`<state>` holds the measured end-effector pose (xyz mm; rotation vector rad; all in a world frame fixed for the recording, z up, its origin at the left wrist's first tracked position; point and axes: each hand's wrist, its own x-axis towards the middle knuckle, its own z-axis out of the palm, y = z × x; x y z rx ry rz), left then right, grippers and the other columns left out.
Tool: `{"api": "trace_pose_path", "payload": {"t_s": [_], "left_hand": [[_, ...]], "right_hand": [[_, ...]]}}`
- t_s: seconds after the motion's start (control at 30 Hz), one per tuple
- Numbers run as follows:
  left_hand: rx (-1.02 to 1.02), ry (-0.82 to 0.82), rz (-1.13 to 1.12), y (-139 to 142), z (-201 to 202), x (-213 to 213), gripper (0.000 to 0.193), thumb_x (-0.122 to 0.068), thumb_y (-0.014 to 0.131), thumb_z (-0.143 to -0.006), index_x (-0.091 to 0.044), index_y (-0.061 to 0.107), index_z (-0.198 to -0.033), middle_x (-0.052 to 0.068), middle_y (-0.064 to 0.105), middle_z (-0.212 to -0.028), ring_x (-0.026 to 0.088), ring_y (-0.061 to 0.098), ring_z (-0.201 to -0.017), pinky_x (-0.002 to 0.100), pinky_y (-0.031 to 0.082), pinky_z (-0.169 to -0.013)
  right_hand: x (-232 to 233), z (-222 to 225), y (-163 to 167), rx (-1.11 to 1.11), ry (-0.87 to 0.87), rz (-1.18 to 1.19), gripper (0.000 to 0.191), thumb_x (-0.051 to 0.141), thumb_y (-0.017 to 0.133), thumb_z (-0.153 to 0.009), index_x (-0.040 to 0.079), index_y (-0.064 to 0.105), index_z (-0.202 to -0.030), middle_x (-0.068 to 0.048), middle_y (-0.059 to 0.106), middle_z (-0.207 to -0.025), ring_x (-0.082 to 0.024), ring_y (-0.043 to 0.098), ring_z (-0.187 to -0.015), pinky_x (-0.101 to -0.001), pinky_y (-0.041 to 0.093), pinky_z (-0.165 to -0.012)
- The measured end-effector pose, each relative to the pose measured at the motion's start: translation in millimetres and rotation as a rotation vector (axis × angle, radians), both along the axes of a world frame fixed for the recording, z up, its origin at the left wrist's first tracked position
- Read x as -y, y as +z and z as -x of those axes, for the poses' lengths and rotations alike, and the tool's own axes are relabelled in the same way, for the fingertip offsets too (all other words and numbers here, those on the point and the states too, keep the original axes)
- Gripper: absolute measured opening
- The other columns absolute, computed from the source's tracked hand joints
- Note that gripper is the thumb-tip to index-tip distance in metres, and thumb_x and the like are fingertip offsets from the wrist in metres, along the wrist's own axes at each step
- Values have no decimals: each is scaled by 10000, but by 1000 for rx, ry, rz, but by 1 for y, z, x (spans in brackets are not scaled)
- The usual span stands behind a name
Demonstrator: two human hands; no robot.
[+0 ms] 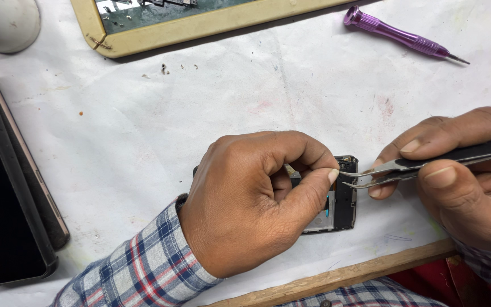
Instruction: The person works on the disassembled internals of a smartphone on a bench, manipulating the motherboard and its flex cables with their fingers, using tweezers and a curved pry tool to lift and reseat small connectors, and pressing components back into place inside the phone chassis.
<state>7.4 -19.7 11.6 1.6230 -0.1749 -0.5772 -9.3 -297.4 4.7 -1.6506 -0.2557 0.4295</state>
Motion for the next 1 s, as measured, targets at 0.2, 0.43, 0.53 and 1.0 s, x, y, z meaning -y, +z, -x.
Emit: {"api": "trace_pose_path", "payload": {"t_s": [0.2,0.43,0.53,1.0], "left_hand": [[-35,-10,26,0,0,-2,160,-172,680,-905,-45,771,-939,5,732,-648,-12,549,-440,178,416,-380],[-37,1,37,1,0,-1,167,-173,683,-903,-38,772,-944,3,732,-649,-14,549,-442,175,428,-389],[-47,-1,37,1,0,-1,167,-170,682,-899,-35,770,-945,4,732,-649,-17,555,-443,174,429,-387],[-37,2,44,1,0,-1,164,-159,681,-901,-27,768,-943,14,733,-648,-15,541,-430,172,411,-369]], "right_hand": [[0,-2,-2,-1,49,-71,209,212,564,-1065,63,574,-1212,-243,734,-992,-276,798,-936,-450,671,-840],[4,-2,-2,-29,5,-86,198,207,542,-1065,56,574,-1189,-249,734,-953,-278,810,-895,-441,677,-815],[4,-1,-2,-31,-3,-70,199,208,542,-1065,54,566,-1189,-255,731,-956,-279,806,-894,-441,675,-812],[5,1,-2,-24,-1,-40,199,214,539,-1072,66,562,-1203,-251,729,-968,-274,802,-903,-453,673,-823]]}}
